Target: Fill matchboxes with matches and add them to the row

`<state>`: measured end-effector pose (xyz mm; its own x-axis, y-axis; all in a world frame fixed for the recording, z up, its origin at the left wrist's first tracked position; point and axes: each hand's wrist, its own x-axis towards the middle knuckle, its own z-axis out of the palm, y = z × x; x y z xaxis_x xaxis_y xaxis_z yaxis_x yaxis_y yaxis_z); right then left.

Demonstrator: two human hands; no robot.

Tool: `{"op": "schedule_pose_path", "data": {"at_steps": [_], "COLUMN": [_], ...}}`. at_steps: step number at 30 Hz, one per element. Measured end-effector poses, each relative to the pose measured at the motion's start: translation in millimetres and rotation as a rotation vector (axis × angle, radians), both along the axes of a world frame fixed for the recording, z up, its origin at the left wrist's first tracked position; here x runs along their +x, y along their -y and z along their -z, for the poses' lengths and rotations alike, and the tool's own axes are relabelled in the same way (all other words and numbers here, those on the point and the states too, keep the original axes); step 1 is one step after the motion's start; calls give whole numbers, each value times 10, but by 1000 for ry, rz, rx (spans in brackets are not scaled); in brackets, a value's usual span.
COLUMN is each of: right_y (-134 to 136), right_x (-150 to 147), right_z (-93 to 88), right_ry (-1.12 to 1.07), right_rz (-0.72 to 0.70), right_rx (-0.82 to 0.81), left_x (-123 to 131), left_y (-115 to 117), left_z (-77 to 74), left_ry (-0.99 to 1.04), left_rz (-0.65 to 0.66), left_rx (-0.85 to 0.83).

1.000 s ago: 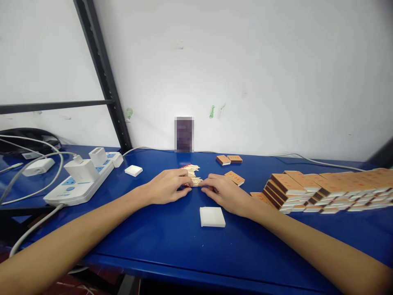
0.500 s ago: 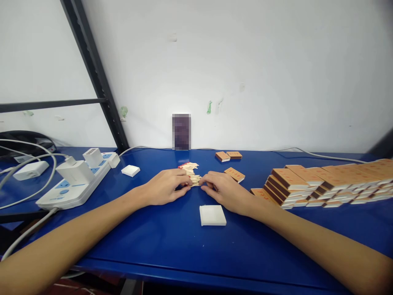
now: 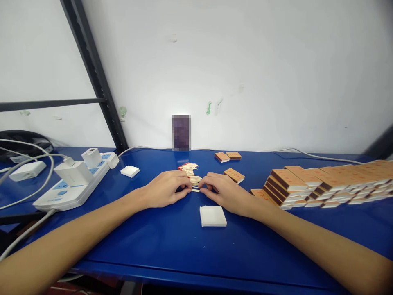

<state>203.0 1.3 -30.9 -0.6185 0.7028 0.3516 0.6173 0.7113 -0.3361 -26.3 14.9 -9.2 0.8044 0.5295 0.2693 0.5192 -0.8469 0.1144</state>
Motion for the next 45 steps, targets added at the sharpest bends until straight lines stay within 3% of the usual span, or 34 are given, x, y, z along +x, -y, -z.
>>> {"op": "schedule_pose_path", "data": {"at_steps": [9, 14, 24, 29, 35, 39, 45], "right_y": [12, -9, -28, -17, -23, 12, 107], "right_x": [-10, -83, -128, -148, -157, -121, -90], "right_z": [-17, -21, 2, -8, -44, -69, -122], "right_ry": [31, -17, -42, -61, -79, -101, -118], "right_rz": [4, 77, 117, 144, 165, 117, 69], "right_rx": [-10, -19, -38, -66, -144, -228, -298], "left_x": [78, 134, -86, -88, -68, -93, -88], "left_y": [144, 223, -81, -99, -63, -97, -122], "left_z": [-35, -23, -25, 16, -43, -27, 19], "left_ry": [76, 83, 73, 40, 68, 65, 67], "left_rz": [-53, -83, -98, -93, -139, -142, -142], "left_rx": [-188, -169, 95, 49, -34, -97, -59]}}
